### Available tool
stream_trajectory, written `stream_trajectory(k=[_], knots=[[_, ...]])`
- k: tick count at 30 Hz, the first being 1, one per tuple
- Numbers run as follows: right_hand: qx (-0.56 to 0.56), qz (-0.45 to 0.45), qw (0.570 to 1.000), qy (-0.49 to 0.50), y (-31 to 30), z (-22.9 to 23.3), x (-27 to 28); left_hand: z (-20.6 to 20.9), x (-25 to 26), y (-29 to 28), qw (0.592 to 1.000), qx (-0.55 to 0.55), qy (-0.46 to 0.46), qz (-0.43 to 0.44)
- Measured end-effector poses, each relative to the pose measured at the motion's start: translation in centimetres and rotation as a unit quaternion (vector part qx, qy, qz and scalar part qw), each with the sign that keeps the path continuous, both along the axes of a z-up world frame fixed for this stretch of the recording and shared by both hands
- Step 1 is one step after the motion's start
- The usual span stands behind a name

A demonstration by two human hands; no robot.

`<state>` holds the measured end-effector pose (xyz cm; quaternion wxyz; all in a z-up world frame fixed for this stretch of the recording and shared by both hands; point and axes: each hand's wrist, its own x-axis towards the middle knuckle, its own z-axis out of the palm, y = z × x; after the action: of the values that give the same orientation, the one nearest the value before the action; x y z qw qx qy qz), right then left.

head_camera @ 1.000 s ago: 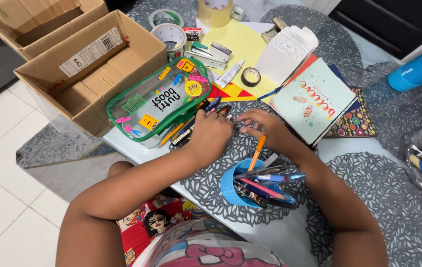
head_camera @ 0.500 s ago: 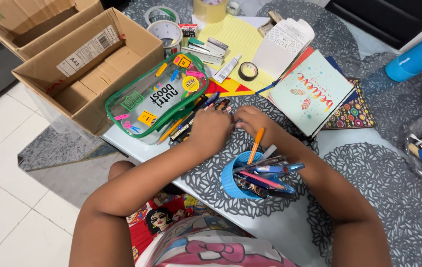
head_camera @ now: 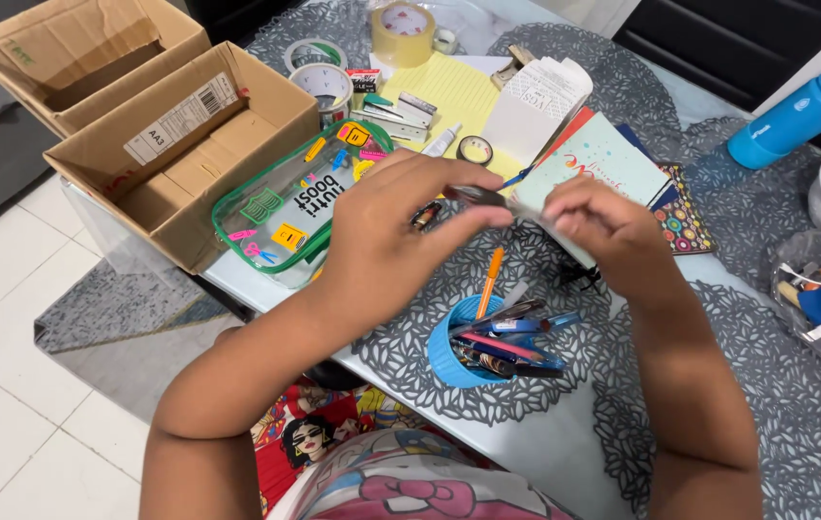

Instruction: The person is sorting and organizing various pens, pencils, and markers into a blue plastic holder on a table.

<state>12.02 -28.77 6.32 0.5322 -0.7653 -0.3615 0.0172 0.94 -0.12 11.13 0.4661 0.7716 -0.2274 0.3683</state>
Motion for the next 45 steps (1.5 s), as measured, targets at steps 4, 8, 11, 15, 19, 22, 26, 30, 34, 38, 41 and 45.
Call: stream_trajectory(k=[4, 8, 11, 15, 19, 22, 26, 30, 34, 38, 41, 45], knots=[[-0.075, 0.091, 0.991, -0.067, 0.9, 1.6, -1.7, 0.6, -0.8, -0.3, 0.996, 0.012, -0.004, -0.083], [-0.119, 0.128, 0.984, -0.039, 1.2, 1.4, -2.0, -0.8, -1.7, -0.9, 0.993, 0.057, -0.002, -0.106], [-0.137, 0.133, 0.982, -0.016, 0.5, 0.6, -1.2, -2.5, -2.1, -1.5, 0.988, 0.095, 0.036, -0.119], [-0.118, 0.109, 0.987, 0.011, 0.1, -0.2, -0.8, -6.2, -1.7, -2.4, 0.977, 0.138, 0.118, -0.110], [-0.086, 0.080, 0.983, 0.142, 0.6, -0.9, -0.7, -8.1, -1.2, -3.1, 0.973, 0.123, 0.160, -0.113], [-0.073, 0.095, 0.979, 0.164, 0.6, -1.1, -0.7, -7.9, -1.1, -2.8, 0.969, 0.139, 0.169, -0.112], [-0.073, 0.080, 0.981, 0.162, 0.1, -1.0, 0.3, -7.6, 1.2, -0.3, 0.980, 0.104, 0.136, -0.103], [-0.073, 0.061, 0.980, 0.176, -0.3, -3.6, 1.8, -12.1, 4.8, 0.2, 0.976, 0.084, 0.199, 0.028], [-0.074, 0.032, 0.976, 0.200, -0.7, -5.6, 2.7, -18.6, 7.2, -1.7, 0.945, 0.218, 0.232, 0.066], [-0.091, 0.012, 0.975, 0.202, -1.3, -5.8, 2.3, -20.0, 7.3, -2.9, 0.920, 0.312, 0.199, 0.125], [-0.100, 0.008, 0.975, 0.198, -1.7, -6.0, 2.3, -16.5, 6.1, -2.2, 0.907, 0.344, 0.207, 0.128], [-0.092, -0.009, 0.977, 0.194, -1.0, -6.1, 3.4, -7.5, 2.2, -0.6, 0.978, 0.111, 0.152, 0.090]])
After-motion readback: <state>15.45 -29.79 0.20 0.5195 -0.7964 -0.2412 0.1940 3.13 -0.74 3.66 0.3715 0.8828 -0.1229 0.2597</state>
